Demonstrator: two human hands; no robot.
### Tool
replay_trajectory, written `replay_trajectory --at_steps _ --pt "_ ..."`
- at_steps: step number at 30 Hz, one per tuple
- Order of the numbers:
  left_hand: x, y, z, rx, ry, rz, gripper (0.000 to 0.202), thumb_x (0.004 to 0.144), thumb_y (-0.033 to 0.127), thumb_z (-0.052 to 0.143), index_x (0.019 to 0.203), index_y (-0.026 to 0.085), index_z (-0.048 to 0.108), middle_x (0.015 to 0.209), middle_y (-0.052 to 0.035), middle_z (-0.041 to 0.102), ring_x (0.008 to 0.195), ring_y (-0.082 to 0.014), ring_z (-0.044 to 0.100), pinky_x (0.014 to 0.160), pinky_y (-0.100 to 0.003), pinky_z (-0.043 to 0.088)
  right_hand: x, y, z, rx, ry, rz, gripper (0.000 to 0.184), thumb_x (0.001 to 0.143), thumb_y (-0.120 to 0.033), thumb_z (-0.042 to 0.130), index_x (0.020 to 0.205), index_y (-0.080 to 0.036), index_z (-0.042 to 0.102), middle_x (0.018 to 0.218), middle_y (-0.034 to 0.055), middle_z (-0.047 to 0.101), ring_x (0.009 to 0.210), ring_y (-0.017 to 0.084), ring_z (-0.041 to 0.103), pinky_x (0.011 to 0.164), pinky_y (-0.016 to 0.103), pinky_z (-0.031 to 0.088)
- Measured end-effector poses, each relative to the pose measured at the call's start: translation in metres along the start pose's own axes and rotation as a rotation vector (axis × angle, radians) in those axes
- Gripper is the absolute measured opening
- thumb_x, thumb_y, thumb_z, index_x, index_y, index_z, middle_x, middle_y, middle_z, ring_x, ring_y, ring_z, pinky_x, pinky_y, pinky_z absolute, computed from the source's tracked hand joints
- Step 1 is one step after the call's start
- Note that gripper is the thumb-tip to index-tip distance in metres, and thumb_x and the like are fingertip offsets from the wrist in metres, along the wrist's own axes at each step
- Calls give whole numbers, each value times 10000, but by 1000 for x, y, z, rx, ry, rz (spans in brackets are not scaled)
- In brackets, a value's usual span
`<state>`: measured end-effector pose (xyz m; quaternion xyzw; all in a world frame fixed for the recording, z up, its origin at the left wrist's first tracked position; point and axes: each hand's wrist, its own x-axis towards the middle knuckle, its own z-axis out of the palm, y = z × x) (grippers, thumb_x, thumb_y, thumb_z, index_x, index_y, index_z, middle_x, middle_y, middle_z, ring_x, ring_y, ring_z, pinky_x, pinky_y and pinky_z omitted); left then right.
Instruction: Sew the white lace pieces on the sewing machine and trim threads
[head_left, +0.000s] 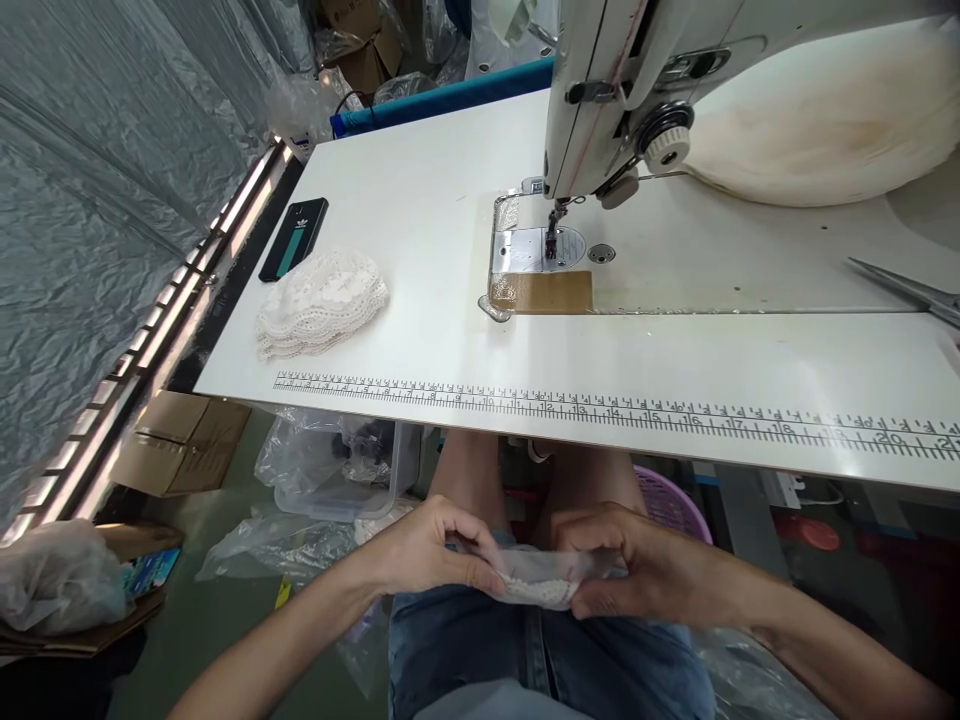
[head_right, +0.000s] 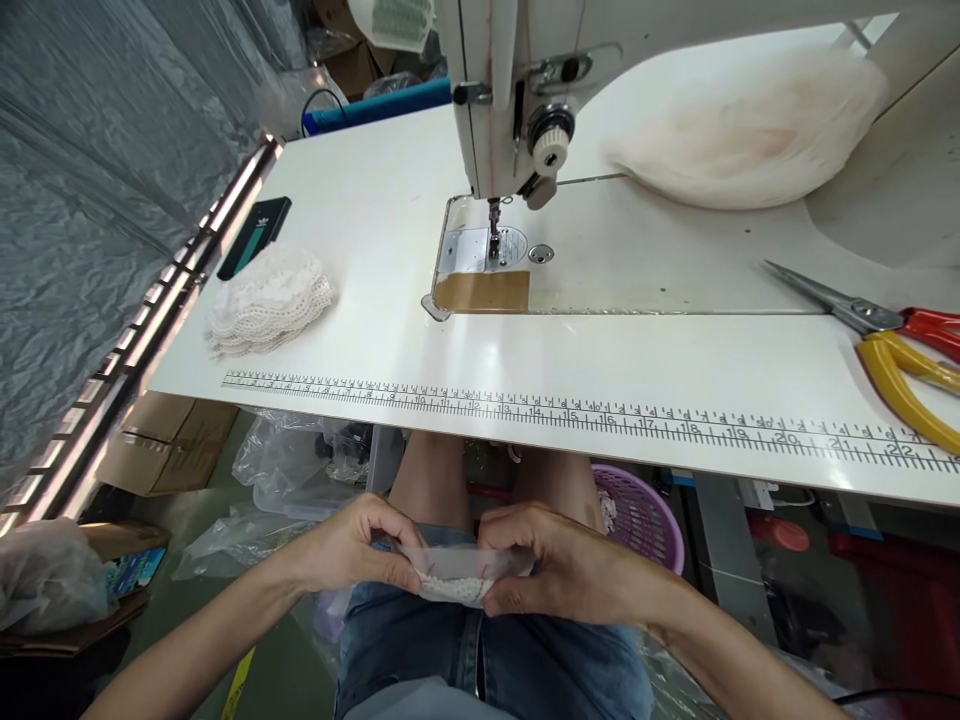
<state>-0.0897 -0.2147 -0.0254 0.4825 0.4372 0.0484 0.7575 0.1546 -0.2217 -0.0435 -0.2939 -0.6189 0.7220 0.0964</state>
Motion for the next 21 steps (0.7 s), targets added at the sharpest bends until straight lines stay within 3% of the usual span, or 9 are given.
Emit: replay_trajectory --at_steps 3,12,21 --pt "0 -1 0 16 -11 32 198 661 283 766 762 116 735 787 -76 708 733 -159 620 696 -236 472 0 4 0 73 -18 10 213 792 -335 664 728 -141 604 774 -11 511 689 112 504 573 201 337" --pt "0 0 6 40 19 -17 214 668 295 759 784 117 742 699 -56 701 631 -123 601 592 -186 458 -1 10 2 222 -34 49 251 775 -378 677 773 -127 666 795 11 571 691 117 531 575 206 365" --pt "1 1 6 85 21 14 226 687 300 744 815 114 742 750 -78 716 704 -160 644 640 -208 490 0 14 4 132 -21 7 264 802 -390 659 793 -128 683 786 14 575 685 118 532 576 208 358"
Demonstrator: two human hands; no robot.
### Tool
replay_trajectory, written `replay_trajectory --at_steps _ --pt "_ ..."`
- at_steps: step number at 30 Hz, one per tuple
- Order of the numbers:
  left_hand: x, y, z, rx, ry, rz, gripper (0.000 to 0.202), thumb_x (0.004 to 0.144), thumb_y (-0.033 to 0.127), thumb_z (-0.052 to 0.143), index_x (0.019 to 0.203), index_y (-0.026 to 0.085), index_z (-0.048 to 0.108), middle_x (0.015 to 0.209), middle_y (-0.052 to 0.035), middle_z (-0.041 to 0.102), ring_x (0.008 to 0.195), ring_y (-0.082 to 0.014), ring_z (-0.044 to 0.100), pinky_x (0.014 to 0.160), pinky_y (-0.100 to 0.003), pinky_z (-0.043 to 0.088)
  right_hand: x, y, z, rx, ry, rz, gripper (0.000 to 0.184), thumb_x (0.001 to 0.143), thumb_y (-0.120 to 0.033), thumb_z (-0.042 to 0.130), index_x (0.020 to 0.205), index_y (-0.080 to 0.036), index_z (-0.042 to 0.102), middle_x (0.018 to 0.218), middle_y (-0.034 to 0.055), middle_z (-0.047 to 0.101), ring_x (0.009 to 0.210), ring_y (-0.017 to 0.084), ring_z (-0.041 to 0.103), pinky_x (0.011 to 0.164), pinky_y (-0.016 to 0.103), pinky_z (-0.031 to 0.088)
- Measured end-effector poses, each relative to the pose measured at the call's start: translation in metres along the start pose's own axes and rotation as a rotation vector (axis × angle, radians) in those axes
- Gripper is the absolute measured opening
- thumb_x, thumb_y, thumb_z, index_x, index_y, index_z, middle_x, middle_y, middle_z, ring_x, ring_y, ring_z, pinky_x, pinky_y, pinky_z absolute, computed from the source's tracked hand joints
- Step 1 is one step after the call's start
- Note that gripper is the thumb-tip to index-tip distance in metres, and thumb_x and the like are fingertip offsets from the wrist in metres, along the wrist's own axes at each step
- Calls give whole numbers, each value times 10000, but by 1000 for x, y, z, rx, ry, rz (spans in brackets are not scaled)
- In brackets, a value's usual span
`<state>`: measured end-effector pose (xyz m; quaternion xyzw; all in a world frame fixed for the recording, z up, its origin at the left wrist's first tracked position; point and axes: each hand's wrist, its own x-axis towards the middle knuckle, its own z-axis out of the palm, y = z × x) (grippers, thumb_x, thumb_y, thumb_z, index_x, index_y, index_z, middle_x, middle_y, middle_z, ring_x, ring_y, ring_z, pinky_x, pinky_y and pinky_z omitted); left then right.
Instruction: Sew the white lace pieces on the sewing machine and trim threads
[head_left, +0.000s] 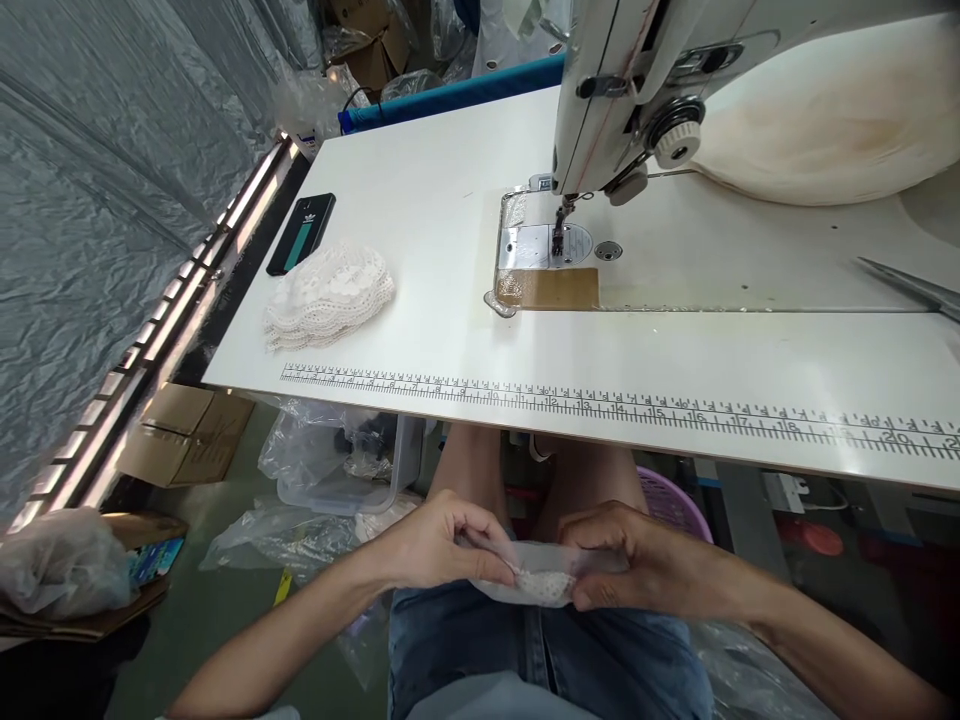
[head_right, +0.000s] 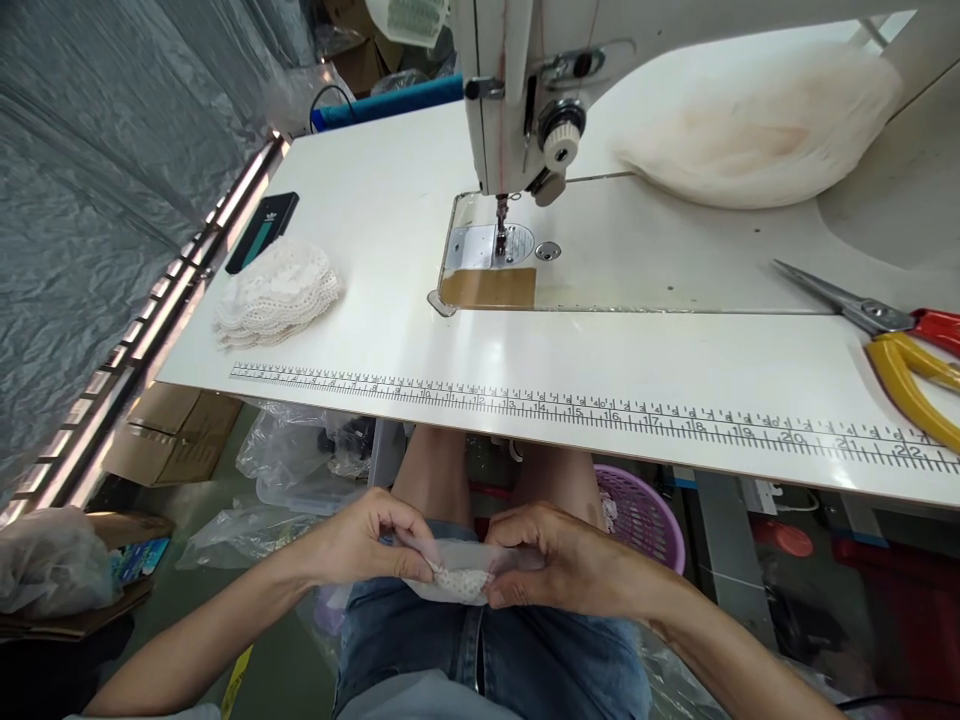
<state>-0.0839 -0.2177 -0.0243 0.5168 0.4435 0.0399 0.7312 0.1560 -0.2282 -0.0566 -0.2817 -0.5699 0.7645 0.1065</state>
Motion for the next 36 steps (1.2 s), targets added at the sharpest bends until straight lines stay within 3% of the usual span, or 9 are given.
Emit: replay_trajectory --at_steps 7,13,18,22,27,36 --pt "0 2 1 -13 -27 -24 273 681 329 744 844 110 737 747 -75 719 686 -156 652 609 -193 476 0 1 1 -27 -32 -30 297 839 -411 608 729 -140 658 727 5 540 670 125 511 585 222 355" --pt "4 1 5 -23 1 -54 262 687 322 735 847 115 720 768 -66 719 738 -172 661 647 -212 477 1 -1 6 -136 110 24 317 778 -498 643 843 -189 654 750 -8 512 717 148 486 625 237 378" --pt "4 2 4 13 17 -20 285 704 307 726 929 138 675 785 -34 706 701 -125 629 603 -170 428 14 -1 15 -6 104 55 364 786 -512 624 712 -157 587 637 -37 434 608 108 395 526 213 290" --pt "0 2 0 100 39 -1 263 716 307 713 911 137 669 794 -37 697 725 -133 617 631 -180 427 9 0 13 94 60 72 333 809 -473 618 703 -162 566 662 -40 438 628 106 397 551 214 282" --pt "2 2 1 81 17 33 276 714 325 712 919 145 672 791 -31 677 734 -132 604 632 -180 418 7 0 13 60 68 121 302 792 -469 641 797 -169 606 705 -30 486 681 125 432 579 218 300" --pt "-2 -4 3 -12 43 18 407 624 315 783 977 150 666 785 -5 619 718 -115 533 628 -185 375 6 7 13 66 123 135 377 797 -516 602 667 -168 538 650 -33 424 624 117 378 553 230 272"
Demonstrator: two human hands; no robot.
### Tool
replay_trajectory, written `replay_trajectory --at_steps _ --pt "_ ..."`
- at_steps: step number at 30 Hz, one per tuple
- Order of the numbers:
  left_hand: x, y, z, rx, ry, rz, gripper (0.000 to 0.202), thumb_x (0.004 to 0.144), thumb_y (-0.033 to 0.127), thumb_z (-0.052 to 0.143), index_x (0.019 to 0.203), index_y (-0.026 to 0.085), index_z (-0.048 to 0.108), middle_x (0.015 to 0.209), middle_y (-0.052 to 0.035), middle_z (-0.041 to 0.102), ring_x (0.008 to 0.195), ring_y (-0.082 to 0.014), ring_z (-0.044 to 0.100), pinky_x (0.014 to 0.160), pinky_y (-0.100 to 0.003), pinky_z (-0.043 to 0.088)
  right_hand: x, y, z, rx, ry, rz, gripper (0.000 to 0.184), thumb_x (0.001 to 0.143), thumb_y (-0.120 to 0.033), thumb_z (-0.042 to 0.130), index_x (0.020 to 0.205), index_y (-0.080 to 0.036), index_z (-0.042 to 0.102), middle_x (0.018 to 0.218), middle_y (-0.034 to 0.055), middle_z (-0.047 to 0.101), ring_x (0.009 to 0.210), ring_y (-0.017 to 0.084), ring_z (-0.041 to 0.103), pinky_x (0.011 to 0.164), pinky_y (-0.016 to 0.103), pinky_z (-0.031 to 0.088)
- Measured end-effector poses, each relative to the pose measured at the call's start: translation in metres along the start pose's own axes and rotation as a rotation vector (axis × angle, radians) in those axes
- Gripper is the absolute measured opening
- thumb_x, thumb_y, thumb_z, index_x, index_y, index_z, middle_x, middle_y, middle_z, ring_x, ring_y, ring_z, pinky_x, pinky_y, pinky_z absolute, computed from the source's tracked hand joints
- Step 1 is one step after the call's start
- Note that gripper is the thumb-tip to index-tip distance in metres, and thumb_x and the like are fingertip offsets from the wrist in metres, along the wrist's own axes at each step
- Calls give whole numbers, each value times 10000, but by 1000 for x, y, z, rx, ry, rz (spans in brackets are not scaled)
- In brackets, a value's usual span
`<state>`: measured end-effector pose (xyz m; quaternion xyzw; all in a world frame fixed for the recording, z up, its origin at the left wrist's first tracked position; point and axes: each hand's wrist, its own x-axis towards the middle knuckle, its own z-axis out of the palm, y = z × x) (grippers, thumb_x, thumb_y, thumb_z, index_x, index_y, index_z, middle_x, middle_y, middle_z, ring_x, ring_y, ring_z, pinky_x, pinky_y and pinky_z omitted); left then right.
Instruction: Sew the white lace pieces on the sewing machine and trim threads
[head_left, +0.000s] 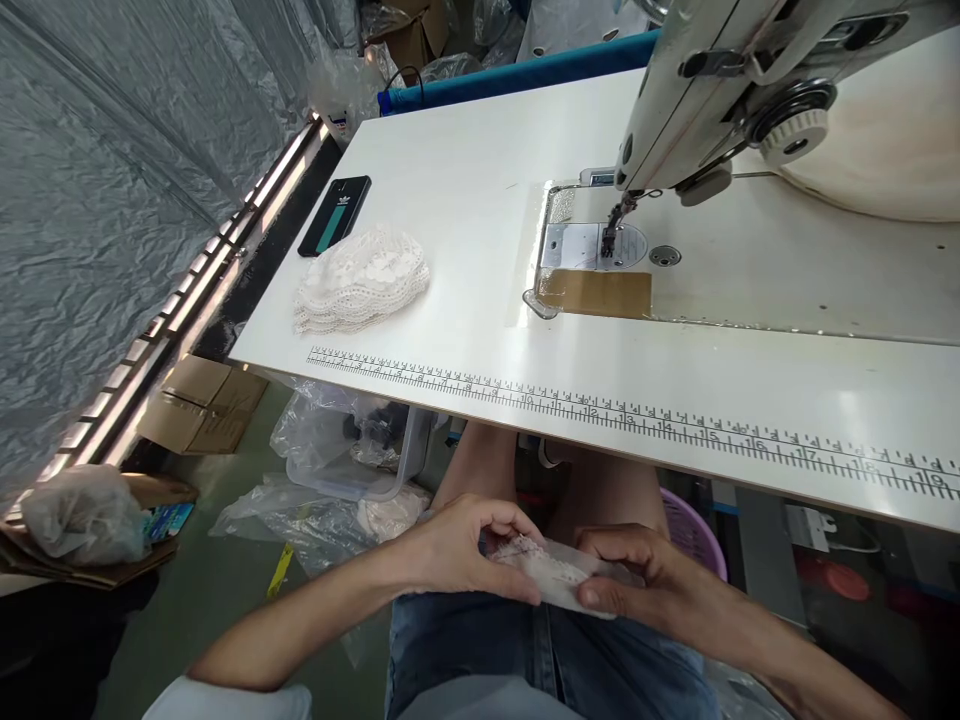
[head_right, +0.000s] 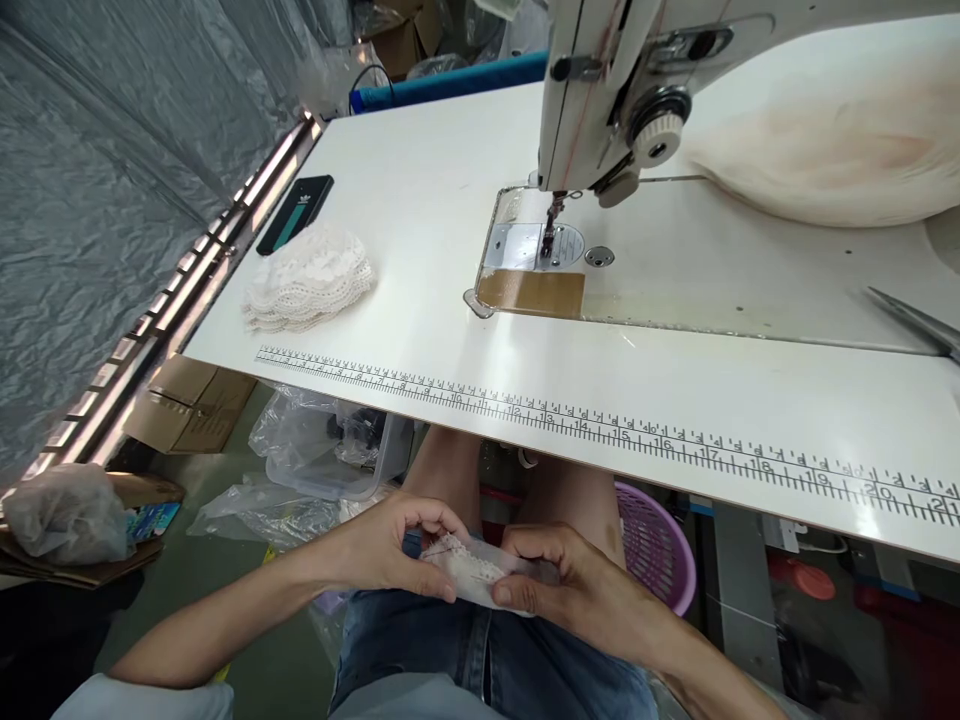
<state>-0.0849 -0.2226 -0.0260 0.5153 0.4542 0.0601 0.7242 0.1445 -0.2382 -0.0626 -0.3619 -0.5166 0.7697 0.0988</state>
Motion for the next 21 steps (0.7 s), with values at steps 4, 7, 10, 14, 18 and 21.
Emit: replay_trajectory --at_steps 4,7,10,14,18,21 --pt "3 -3 5 -4 106 -54 388 582 305 804 924 153 699 754 7 589 709 -111 501 613 -181 354 -2 2 0 -15 25 17 392 787 -537 602 658 -174 526 656 -32 422 626 121 388 558 232 279" --pt "5 -6 9 -36 147 -92 333 580 317 797 854 146 717 728 5 604 659 -102 471 591 -187 343 -3 3 0 -40 41 7 395 785 -531 607 641 -178 502 648 -35 411 619 119 384 551 230 274" --pt "6 -11 11 -118 163 -105 364 546 357 816 824 144 716 737 0 619 681 -113 492 601 -191 357 -4 1 1 -80 66 -17 391 805 -510 595 629 -178 486 639 -36 407 600 113 373 534 227 269" --pt "7 -16 15 -251 175 -163 424 494 393 841 804 141 701 723 10 606 690 -115 508 628 -202 370 -5 -2 2 -185 116 -71 383 836 -500 566 633 -180 509 653 -23 443 623 125 424 550 227 309" --pt "8 -14 18 -278 222 -124 376 515 433 823 713 139 697 713 7 599 692 -116 511 638 -210 378 -6 -4 2 -214 130 -99 396 836 -510 568 621 -185 499 645 -25 450 607 122 440 532 222 313" --pt "8 -10 19 -323 223 -129 372 485 431 834 687 145 709 700 1 626 704 -128 540 666 -222 397 -7 -4 1 -208 127 -106 404 826 -510 583 608 -184 488 645 -25 458 593 118 436 521 219 307"
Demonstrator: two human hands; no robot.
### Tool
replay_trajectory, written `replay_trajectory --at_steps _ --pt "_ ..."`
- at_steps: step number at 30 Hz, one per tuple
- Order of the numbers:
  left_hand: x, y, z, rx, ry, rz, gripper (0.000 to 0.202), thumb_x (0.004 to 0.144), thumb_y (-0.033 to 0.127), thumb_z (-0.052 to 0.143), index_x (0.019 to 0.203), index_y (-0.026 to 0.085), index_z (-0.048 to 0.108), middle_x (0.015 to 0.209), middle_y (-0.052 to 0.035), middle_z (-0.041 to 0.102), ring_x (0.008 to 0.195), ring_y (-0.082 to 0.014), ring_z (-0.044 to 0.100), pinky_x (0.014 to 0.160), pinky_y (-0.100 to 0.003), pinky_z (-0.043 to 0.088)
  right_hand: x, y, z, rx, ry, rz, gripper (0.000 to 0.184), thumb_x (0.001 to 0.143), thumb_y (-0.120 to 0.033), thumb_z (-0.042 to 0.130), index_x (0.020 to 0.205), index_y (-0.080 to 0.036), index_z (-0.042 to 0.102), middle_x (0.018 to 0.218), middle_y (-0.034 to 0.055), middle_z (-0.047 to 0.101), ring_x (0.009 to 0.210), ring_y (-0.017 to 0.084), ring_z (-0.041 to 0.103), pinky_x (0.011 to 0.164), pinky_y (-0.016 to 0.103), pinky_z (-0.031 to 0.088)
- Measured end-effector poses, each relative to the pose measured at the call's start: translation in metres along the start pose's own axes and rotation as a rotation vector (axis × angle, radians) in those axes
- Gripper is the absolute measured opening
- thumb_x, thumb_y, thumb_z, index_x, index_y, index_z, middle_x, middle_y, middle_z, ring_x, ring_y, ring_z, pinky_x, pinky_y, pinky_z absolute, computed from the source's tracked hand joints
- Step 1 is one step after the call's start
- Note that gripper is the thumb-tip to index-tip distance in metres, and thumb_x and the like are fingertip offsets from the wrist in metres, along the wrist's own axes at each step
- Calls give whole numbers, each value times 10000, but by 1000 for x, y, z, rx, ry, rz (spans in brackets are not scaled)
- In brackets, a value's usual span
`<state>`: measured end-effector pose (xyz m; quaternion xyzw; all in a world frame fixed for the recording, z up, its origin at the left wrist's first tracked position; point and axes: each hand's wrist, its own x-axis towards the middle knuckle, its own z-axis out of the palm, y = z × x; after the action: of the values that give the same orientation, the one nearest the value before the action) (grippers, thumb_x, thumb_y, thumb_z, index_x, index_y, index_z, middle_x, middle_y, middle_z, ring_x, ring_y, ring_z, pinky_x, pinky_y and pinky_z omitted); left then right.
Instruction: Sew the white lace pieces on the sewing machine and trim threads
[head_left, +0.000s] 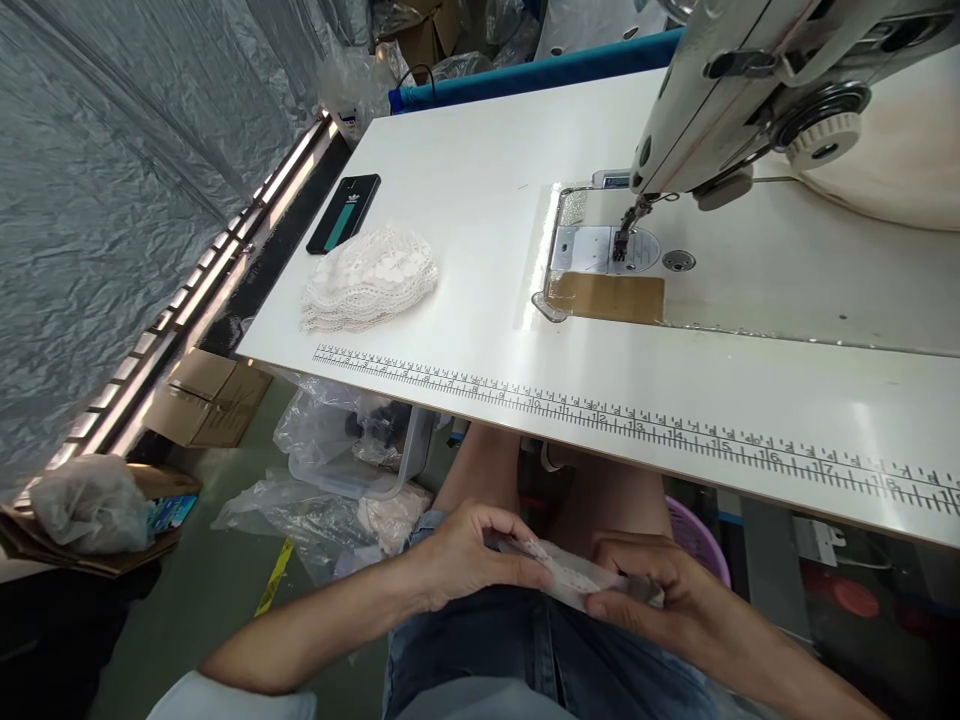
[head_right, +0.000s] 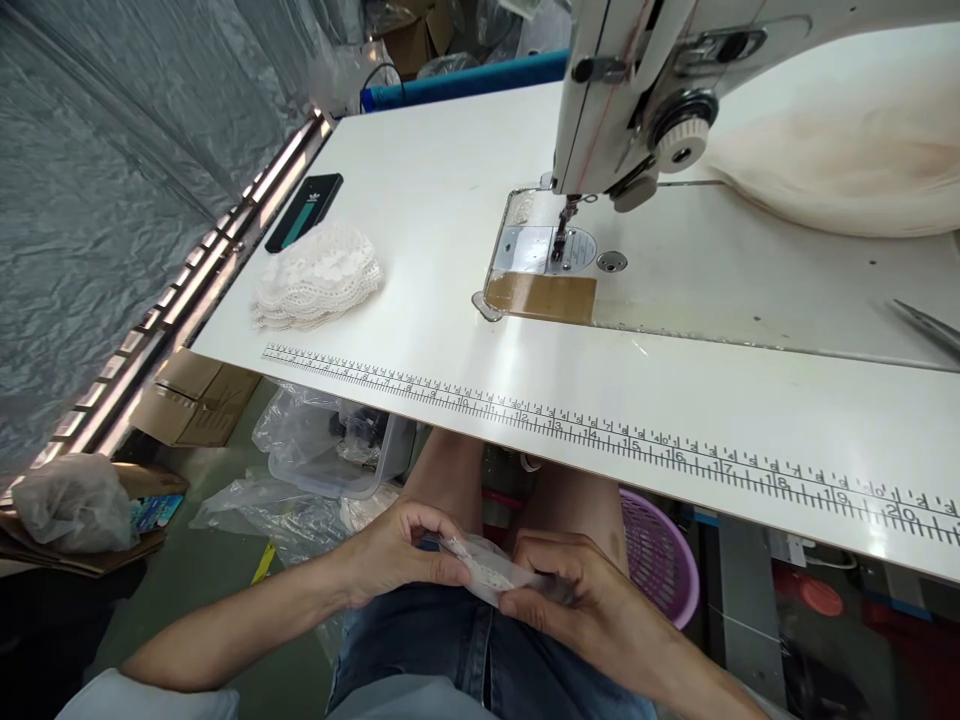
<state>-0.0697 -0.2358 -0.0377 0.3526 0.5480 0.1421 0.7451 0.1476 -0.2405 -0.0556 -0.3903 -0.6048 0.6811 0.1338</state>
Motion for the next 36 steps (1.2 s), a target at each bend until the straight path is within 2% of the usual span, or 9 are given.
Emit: replay_trajectory --at_steps 4,11,17,22,26,30,32,34,36 --pt "0 1 1 -43 3 -60 383 461 443 835 665 139 721 648 -5 644 630 -121 545 630 -230 402 -1 2 0 12 -7 0 396 821 -509 590 616 -184 493 660 -16 480 600 122 443 532 223 320" --pt "0 -6 -2 -1 -27 67 309 574 394 805 713 128 733 678 -20 672 630 -117 557 610 -215 404 -2 2 -1 4 -24 13 337 838 -454 591 652 -181 526 682 -16 498 631 127 464 560 225 332" --pt "-1 -4 -4 -44 -6 -14 322 539 396 825 697 134 724 677 -13 668 639 -119 563 638 -223 418 -4 -1 -2 -2 -51 46 218 833 -406 616 810 -190 603 767 -12 550 724 145 498 640 227 367" --pt "-2 -1 -5 -9 -43 -49 341 547 384 826 734 124 708 645 8 624 610 -88 510 590 -189 376 -1 0 2 32 -24 -4 270 843 -412 600 727 -170 574 723 -16 522 662 123 469 587 219 341" --pt "-2 6 -1 126 -100 8 337 540 306 834 806 132 721 651 11 620 608 -90 497 561 -178 358 0 0 5 53 -57 39 294 859 -438 569 754 -163 584 718 -17 508 644 115 470 557 209 327" --pt "-1 8 4 184 -78 60 238 626 347 775 693 123 737 568 0 601 557 -93 473 525 -190 340 -1 -3 5 32 -38 6 306 864 -441 560 724 -169 559 681 -26 474 624 114 449 539 209 310" --pt "0 6 6 177 -70 61 260 606 375 784 661 125 740 559 -4 597 558 -96 468 516 -194 330 -3 -4 2 -11 -37 -46 297 873 -425 552 713 -175 551 664 -29 467 642 120 449 585 220 328" --pt "0 4 7 164 -80 60 279 572 389 803 640 126 740 560 -7 592 559 -95 465 511 -196 324 -5 -6 -1 -21 -89 -83 302 885 -413 536 697 -177 546 653 -30 471 654 125 455 632 230 344" --pt "1 3 7 131 -90 32 289 553 391 814 635 125 740 549 -6 586 542 -92 463 506 -198 326 -7 -7 -4 6 -122 -66 321 887 -431 519 694 -177 550 656 -25 477 654 129 457 630 231 356"
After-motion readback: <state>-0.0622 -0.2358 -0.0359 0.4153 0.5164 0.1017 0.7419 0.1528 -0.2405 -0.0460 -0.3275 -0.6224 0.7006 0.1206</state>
